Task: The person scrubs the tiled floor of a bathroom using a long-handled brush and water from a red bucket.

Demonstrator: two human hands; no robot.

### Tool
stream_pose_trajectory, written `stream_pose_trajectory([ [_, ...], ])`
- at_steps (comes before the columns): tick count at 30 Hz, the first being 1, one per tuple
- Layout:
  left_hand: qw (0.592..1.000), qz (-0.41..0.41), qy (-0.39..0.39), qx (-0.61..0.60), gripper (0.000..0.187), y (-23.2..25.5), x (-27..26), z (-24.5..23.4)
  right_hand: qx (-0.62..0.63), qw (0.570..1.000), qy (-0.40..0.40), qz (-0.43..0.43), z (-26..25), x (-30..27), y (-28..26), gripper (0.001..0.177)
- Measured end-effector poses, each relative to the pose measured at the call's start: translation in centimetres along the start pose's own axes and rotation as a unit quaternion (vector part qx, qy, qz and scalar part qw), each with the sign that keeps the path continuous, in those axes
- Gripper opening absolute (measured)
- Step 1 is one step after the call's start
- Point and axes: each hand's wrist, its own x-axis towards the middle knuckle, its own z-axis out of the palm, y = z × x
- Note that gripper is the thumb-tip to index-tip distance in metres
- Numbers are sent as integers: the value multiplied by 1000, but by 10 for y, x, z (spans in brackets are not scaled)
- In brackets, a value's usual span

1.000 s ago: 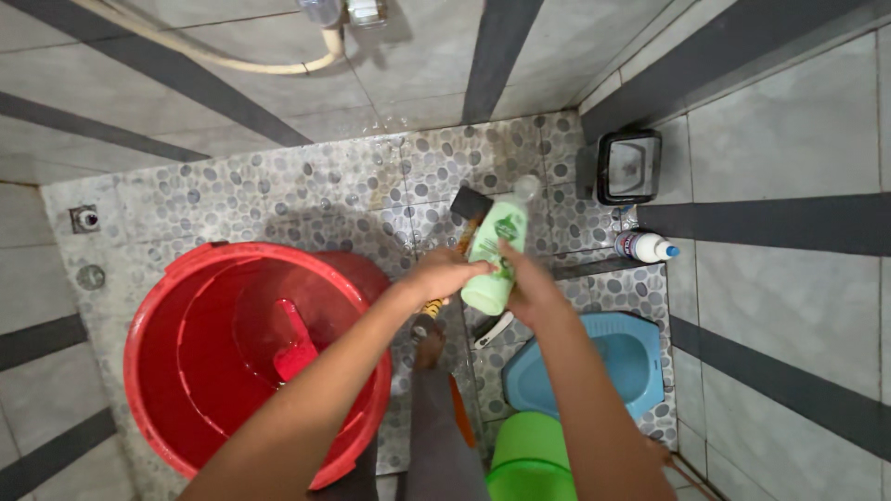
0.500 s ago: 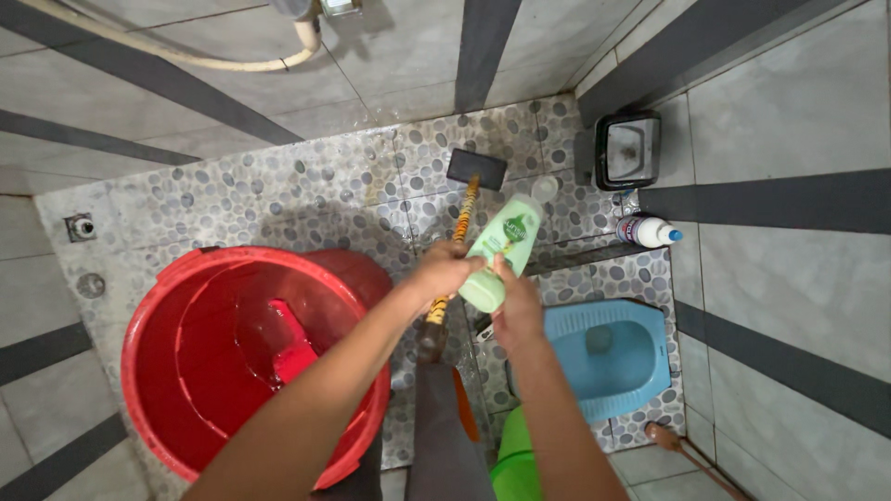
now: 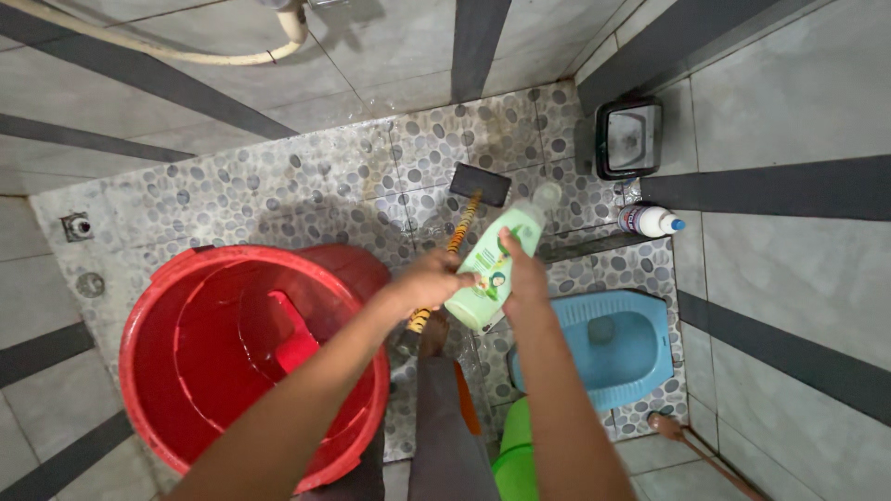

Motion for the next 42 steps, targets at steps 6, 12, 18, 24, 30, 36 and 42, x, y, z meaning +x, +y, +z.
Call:
stream_pose_trajectory([
  [6,993,78,44,72,33,-11,10,-2,99,995,8,26,13,-23,10,46],
  [12,993,40,-55,101,37,4,-5,-7,218,964,-147,44,41,-68,-29,56],
  [18,996,22,-54,63,42,-17,1,4,186,959,-181,117,-8,-19,-44,19],
  [24,999,14,32,13,65,-45,7,-15,-187,980,59,36,-92,27,-56,20],
  [30,988,19,119,-97,46,-39,-16,-39,-350,917,187,-32,-105,27,-54,32],
  [36,988,36,90,-122,48,-34,-24,-44,-356,916,185,12,-90,23,-56,36],
  [42,991,43,95,-89,55,-29,-13,-17,-165,958,-136,190,-9,-38,-77,57],
])
